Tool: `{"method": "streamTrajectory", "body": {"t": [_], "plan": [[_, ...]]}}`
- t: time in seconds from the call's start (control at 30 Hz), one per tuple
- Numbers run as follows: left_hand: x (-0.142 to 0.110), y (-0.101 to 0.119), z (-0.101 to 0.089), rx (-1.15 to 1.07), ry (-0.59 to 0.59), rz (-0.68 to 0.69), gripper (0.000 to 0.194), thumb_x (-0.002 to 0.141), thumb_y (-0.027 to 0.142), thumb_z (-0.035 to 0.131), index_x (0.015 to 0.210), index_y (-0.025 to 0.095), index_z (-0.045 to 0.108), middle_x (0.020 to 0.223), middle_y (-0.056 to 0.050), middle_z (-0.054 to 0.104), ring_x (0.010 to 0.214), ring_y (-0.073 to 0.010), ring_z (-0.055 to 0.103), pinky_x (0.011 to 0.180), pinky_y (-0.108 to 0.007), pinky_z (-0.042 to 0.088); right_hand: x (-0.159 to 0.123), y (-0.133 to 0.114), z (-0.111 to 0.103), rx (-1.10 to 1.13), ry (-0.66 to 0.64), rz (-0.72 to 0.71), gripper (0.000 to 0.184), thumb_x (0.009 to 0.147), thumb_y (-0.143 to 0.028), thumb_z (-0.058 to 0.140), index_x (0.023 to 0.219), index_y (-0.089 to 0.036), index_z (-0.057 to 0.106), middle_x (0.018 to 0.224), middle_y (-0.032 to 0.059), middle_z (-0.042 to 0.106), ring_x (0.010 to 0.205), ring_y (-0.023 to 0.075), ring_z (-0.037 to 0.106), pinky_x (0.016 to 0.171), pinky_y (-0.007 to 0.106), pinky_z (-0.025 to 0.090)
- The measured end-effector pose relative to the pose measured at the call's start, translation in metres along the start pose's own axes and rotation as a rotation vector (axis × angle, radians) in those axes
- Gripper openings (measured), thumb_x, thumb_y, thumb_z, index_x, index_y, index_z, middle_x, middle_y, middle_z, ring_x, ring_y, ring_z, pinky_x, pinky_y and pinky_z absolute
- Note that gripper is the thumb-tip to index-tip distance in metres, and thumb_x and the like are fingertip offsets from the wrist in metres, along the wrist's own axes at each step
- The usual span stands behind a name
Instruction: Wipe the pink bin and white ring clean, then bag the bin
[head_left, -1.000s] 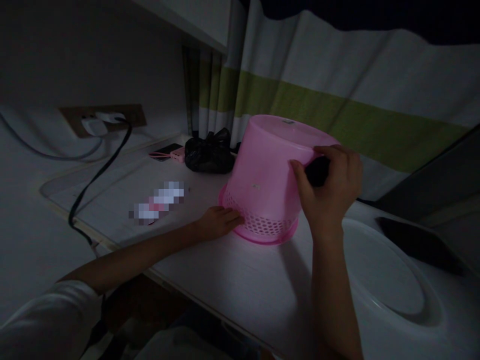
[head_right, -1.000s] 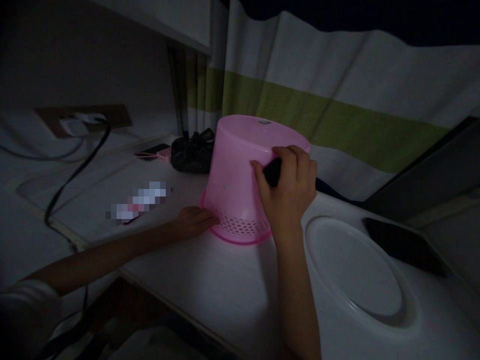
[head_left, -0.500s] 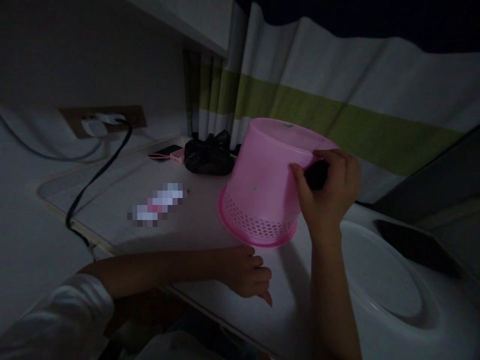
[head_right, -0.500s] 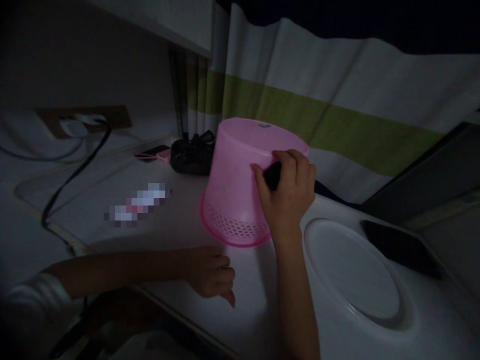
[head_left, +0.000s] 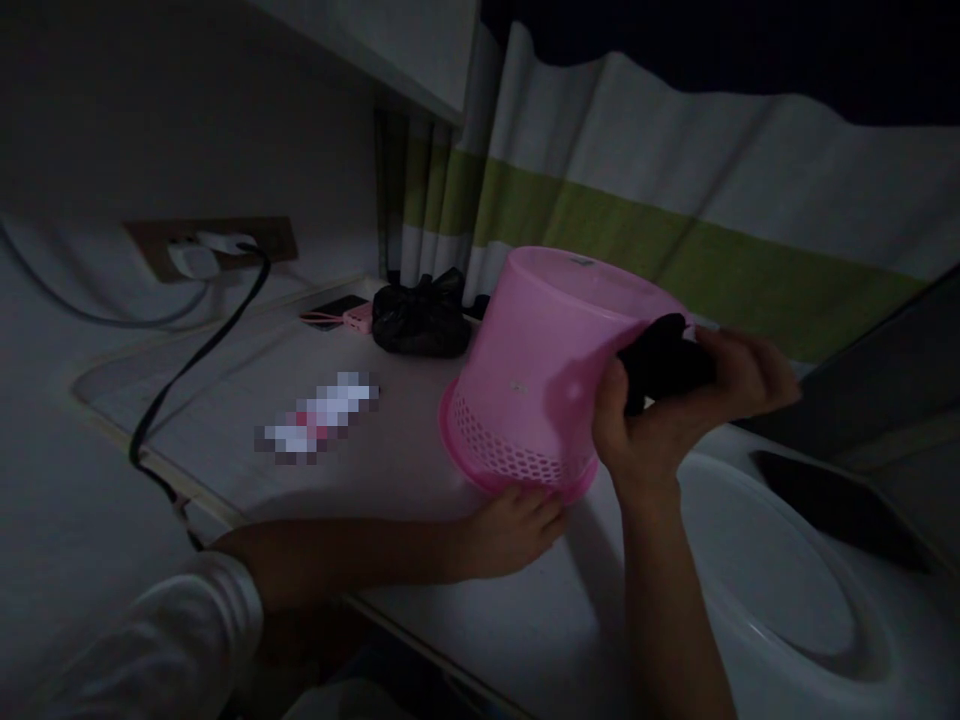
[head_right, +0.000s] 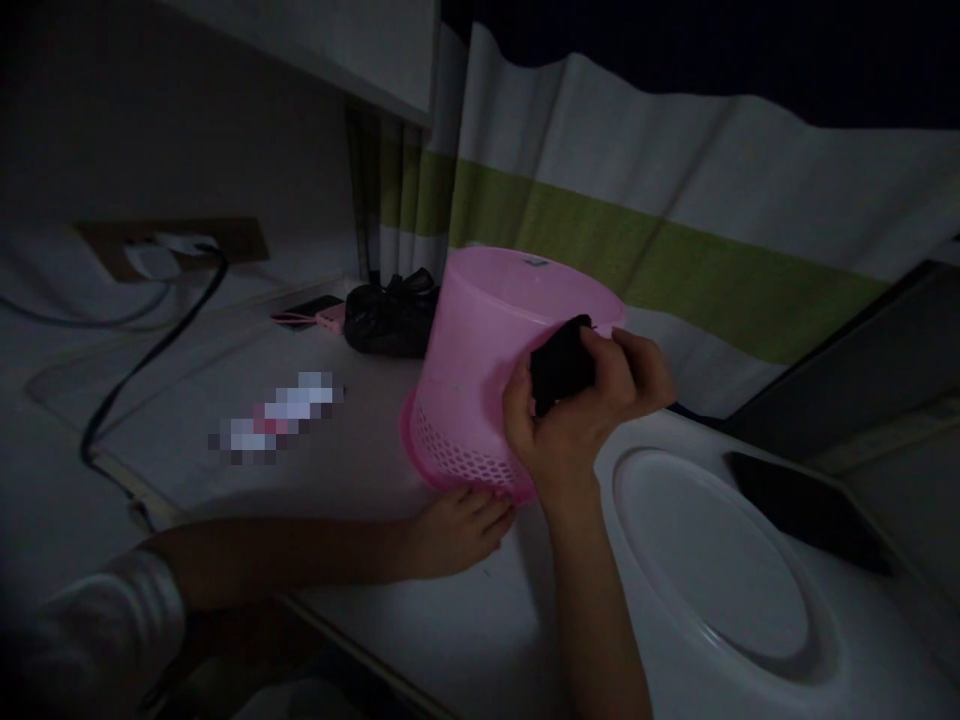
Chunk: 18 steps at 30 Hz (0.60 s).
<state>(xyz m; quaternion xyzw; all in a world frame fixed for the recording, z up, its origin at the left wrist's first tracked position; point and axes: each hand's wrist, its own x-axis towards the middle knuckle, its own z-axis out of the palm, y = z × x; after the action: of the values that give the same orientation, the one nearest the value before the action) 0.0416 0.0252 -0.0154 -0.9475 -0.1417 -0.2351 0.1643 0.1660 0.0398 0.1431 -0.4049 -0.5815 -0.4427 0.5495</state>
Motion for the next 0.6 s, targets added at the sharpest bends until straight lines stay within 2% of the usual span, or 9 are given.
{"method": "streamTrajectory", "body": {"t": [0.07,0.17,0.3,0.4,0.47,0.53,0.6], "plan": [[-0.001,0.002,0.004,-0.012,-0.097,-0.048,0.033,0.092,0.031,0.039,0.115,0.012,0.053,0.109,-0.009,0.06,0.093,-0.0198,0.051,0.071,-0.035,0.037,-0.003,-0.001,0.006,0.043,-0.007,-0.046,0.054,0.073,-0.029,0.059,0.122,-0.017,0.04,0.113,0.0151,0.038,0.11,0.0333,0.038,0.091,0.053,0.034],[-0.001,0.003,0.006,-0.034,-0.171,-0.087,0.032,0.091,0.033,0.041,0.109,0.011,0.056,0.103,-0.01,0.061,0.089,-0.0204,0.053,0.069,-0.034,0.038,-0.008,0.0,0.015,0.041,-0.095,-0.135,0.046,0.076,-0.018,0.055,0.12,-0.017,0.044,0.108,0.0131,0.044,0.104,0.0282,0.044,0.087,0.049,0.041],[-0.003,0.0,0.002,-0.029,-0.157,-0.084,0.036,0.089,0.036,0.045,0.108,0.008,0.057,0.096,-0.012,0.061,0.086,-0.0214,0.055,0.066,-0.034,0.04,-0.038,0.0,0.01,0.07,-0.297,-0.355,0.035,0.079,-0.013,0.058,0.113,-0.014,0.054,0.102,0.0099,0.059,0.099,0.021,0.052,0.091,0.041,0.046],[-0.005,-0.001,0.006,0.012,-0.118,-0.014,0.031,0.091,0.03,0.042,0.103,0.008,0.06,0.093,-0.013,0.063,0.086,-0.0225,0.057,0.065,-0.034,0.04,-0.076,-0.002,-0.004,0.125,-0.456,-0.592,0.025,0.085,-0.011,0.05,0.108,-0.014,0.06,0.105,0.0073,0.065,0.104,0.0186,0.055,0.097,0.04,0.045],[-0.006,-0.001,0.011,0.043,-0.089,0.027,0.028,0.091,0.025,0.041,0.098,0.009,0.063,0.093,-0.014,0.064,0.087,-0.0244,0.058,0.067,-0.037,0.04,-0.09,-0.002,-0.012,0.187,-0.549,-0.733,0.025,0.088,-0.01,0.044,0.102,-0.013,0.063,0.105,0.0071,0.067,0.105,0.0168,0.056,0.097,0.037,0.045],[-0.005,-0.003,0.013,0.055,-0.083,0.075,0.028,0.09,0.022,0.041,0.096,0.009,0.065,0.095,-0.015,0.064,0.087,-0.0244,0.058,0.069,-0.038,0.04,-0.08,0.001,-0.013,0.207,-0.604,-0.839,0.026,0.089,-0.01,0.042,0.101,-0.012,0.064,0.106,0.0077,0.067,0.105,0.0154,0.057,0.096,0.034,0.045],[-0.003,-0.005,0.01,0.04,-0.107,0.118,0.028,0.091,0.022,0.04,0.092,0.01,0.065,0.094,-0.015,0.063,0.085,-0.0228,0.057,0.065,-0.036,0.039,-0.045,0.007,-0.009,0.152,-0.597,-0.896,0.025,0.088,-0.011,0.044,0.105,-0.012,0.063,0.108,0.0079,0.067,0.106,0.0151,0.056,0.096,0.033,0.044]]}}
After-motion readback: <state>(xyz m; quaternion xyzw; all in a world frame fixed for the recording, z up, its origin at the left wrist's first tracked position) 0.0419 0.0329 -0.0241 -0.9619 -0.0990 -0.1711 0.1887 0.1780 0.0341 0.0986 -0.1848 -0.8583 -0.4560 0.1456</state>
